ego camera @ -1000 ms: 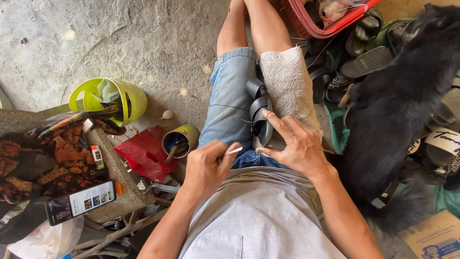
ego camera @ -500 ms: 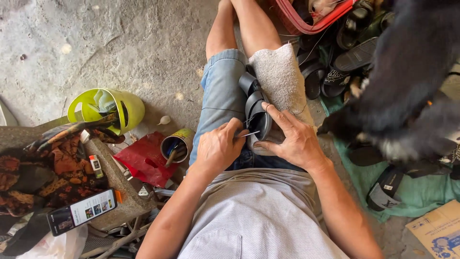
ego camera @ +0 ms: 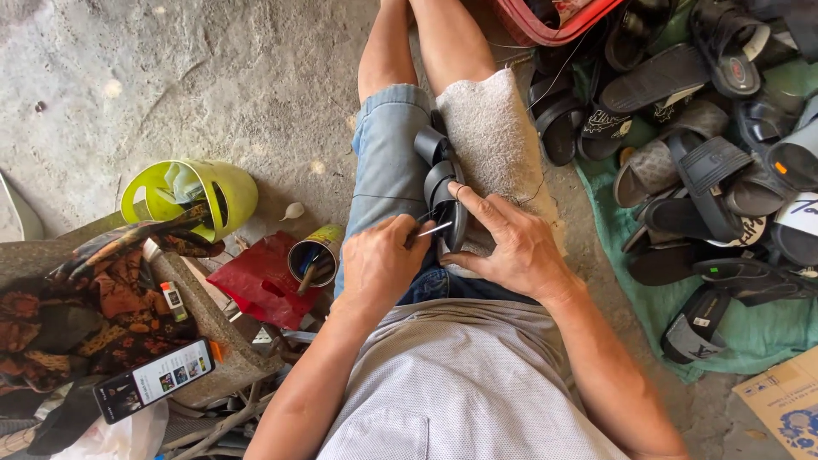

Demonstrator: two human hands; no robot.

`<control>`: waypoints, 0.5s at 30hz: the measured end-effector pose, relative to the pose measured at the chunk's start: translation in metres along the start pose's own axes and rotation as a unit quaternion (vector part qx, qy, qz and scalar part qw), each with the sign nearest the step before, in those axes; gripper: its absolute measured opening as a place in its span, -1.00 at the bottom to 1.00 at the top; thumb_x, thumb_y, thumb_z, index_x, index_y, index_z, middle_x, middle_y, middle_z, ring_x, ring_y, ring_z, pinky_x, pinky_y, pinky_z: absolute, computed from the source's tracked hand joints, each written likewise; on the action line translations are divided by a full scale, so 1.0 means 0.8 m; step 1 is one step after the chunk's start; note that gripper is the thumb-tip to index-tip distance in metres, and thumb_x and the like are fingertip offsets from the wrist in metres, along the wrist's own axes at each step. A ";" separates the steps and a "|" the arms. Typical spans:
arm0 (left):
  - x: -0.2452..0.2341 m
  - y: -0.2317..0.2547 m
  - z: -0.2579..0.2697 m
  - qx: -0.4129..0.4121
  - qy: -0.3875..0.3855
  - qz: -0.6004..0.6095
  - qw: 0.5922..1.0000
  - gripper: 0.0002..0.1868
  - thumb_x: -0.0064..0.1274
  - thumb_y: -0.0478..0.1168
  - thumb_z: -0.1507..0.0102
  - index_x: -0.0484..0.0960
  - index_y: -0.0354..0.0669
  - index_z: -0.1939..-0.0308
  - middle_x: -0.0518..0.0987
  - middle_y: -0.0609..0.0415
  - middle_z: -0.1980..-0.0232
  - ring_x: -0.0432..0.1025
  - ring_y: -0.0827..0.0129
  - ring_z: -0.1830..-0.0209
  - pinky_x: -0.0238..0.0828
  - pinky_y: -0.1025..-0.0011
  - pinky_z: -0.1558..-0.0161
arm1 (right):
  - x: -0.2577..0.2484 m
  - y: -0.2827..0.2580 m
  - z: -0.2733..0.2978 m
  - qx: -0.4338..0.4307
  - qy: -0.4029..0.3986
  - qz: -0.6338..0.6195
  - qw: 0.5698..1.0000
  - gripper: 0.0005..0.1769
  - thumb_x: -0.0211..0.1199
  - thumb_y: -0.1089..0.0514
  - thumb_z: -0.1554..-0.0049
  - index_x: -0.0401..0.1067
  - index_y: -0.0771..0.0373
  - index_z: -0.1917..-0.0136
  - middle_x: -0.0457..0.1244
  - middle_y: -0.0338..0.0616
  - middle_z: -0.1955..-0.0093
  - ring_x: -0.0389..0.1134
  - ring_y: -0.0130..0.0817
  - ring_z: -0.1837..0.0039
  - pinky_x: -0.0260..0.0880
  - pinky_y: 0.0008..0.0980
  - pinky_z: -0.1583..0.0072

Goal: Repairing a black sandal by hand-sewing the strap using a needle and thread while sitting on the floor.

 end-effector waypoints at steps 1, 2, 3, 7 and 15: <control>-0.001 0.006 0.000 0.036 0.036 -0.015 0.999 -0.69 0.11 0.14 -0.25 0.53 0.09 0.41 0.43 0.14 0.56 0.49 0.11 0.56 0.40 0.21 0.50 | 0.000 0.000 0.000 -0.001 -0.005 -0.003 1.000 0.11 0.60 -0.18 0.11 0.17 -0.11 -0.61 0.24 -0.20 0.21 0.39 -0.16 0.21 0.47 -0.11 0.14; -0.001 0.012 0.000 0.071 0.073 -0.031 0.994 -0.79 0.16 0.09 -0.22 0.58 0.14 0.30 0.44 0.18 0.50 0.50 0.19 0.55 0.43 0.25 0.51 | -0.001 0.000 -0.001 -0.002 -0.010 -0.006 1.000 0.11 0.60 -0.17 0.10 0.16 -0.09 -0.61 0.24 -0.19 0.21 0.38 -0.17 0.22 0.48 -0.10 0.14; 0.005 0.012 -0.001 0.071 0.072 -0.031 0.994 -0.79 0.16 0.09 -0.22 0.58 0.14 0.30 0.44 0.18 0.50 0.50 0.19 0.55 0.43 0.25 0.51 | 0.000 0.000 -0.001 -0.001 -0.010 -0.006 1.000 0.11 0.60 -0.17 0.10 0.16 -0.09 -0.61 0.24 -0.19 0.21 0.38 -0.17 0.22 0.48 -0.10 0.14; 0.007 0.017 -0.003 0.096 0.099 0.025 0.990 -0.93 0.14 -0.07 -0.28 0.62 0.13 0.22 0.43 0.23 0.45 0.52 0.22 0.51 0.46 0.29 0.50 | -0.002 0.004 0.001 -0.001 -0.003 -0.013 1.000 0.12 0.61 -0.17 0.11 0.16 -0.10 -0.62 0.23 -0.19 0.21 0.37 -0.17 0.22 0.45 -0.12 0.15; -0.050 -0.017 0.020 -0.002 -0.305 0.515 0.801 -0.89 0.16 -0.19 -0.19 0.61 -0.04 0.43 0.38 0.31 0.60 0.24 0.59 0.50 0.27 0.52 0.46 | -0.004 0.003 0.001 0.005 -0.005 -0.029 1.000 0.02 0.56 -0.17 0.08 0.22 -0.01 -0.57 0.25 -0.11 0.19 0.40 -0.05 0.20 0.43 -0.06 0.15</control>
Point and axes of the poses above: each hand's wrist, its own z-axis away from the middle knuckle, its own x-axis out of the palm, y = z × x, the point moved 4 cm from there along -z, towards the middle knuckle
